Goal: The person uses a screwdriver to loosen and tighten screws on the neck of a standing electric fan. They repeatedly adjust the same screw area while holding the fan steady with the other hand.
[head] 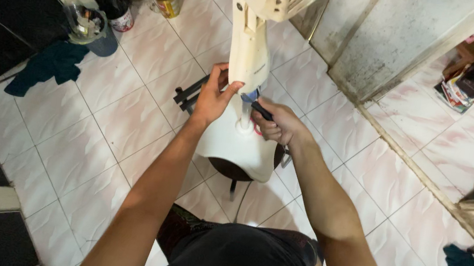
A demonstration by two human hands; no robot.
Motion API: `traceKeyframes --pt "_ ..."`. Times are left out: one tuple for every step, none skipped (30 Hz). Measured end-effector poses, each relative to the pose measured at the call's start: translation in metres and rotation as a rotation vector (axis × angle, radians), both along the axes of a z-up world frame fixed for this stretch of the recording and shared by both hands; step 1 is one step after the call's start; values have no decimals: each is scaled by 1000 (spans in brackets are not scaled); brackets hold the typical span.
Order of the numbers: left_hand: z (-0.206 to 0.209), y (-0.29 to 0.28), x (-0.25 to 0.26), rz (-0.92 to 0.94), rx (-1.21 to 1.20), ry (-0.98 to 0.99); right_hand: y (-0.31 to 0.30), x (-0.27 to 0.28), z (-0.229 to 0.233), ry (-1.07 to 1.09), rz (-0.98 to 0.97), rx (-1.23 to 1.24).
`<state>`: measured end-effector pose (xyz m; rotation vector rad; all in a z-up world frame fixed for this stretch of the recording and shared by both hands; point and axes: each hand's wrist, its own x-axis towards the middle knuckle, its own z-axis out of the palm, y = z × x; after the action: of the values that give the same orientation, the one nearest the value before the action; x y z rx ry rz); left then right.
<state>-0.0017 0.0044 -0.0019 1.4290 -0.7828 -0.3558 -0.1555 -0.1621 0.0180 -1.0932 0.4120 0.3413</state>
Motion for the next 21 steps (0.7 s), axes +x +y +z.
traceKeyframes --pt "1 1 -1 8 33 -5 -1 -1 3 -2 6 22" --pt "2 2 0 17 62 -14 -2 -1 7 -9 13 40" --pt "4 3 -1 11 62 -9 0 0 10 -16 20 58" --pt "5 3 -2 5 61 -4 2 -1 14 -22 28 76" --pt "6 2 -2 0 61 1 5 -2 17 -67 9 -108" --pt "7 3 -2 1 66 13 11 -2 19 -113 -10 -292" --pt "8 2 -3 3 71 25 16 -3 22 -159 -29 -477" --pt "8 2 -2 4 77 37 20 -8 24 -359 -26 -877" --pt "9 3 -1 7 77 15 24 -15 25 -562 -21 -1276" --pt "9 2 -1 8 76 -6 28 -22 27 -764 -10 -1674" --pt "10 2 -1 9 75 -26 31 -26 27 -715 76 -1773" --pt "9 2 -1 7 74 -5 34 -30 27 -660 164 -1870" --pt "9 3 -1 5 74 17 36 -34 27 -602 254 -1964" --pt "9 3 0 4 73 36 35 -36 26 -618 251 -2009" --pt "10 2 -1 -5 54 38 34 -36 25 -635 248 -2055" --pt "10 1 -1 -12 37 40 33 -35 22 -653 245 -2098" --pt "10 1 -1 -18 20 42 32 -32 19 -625 220 -2065" --pt "9 1 -2 -14 21 36 31 -29 14 -597 197 -2030" --pt "8 1 -2 -10 23 30 29 -26 9 -570 174 -1995" --pt "7 1 -3 -5 25 26 28 -23 3 -491 151 -1882" --pt "6 1 -3 0 31 9 26 -18 -2 -413 128 -1769"
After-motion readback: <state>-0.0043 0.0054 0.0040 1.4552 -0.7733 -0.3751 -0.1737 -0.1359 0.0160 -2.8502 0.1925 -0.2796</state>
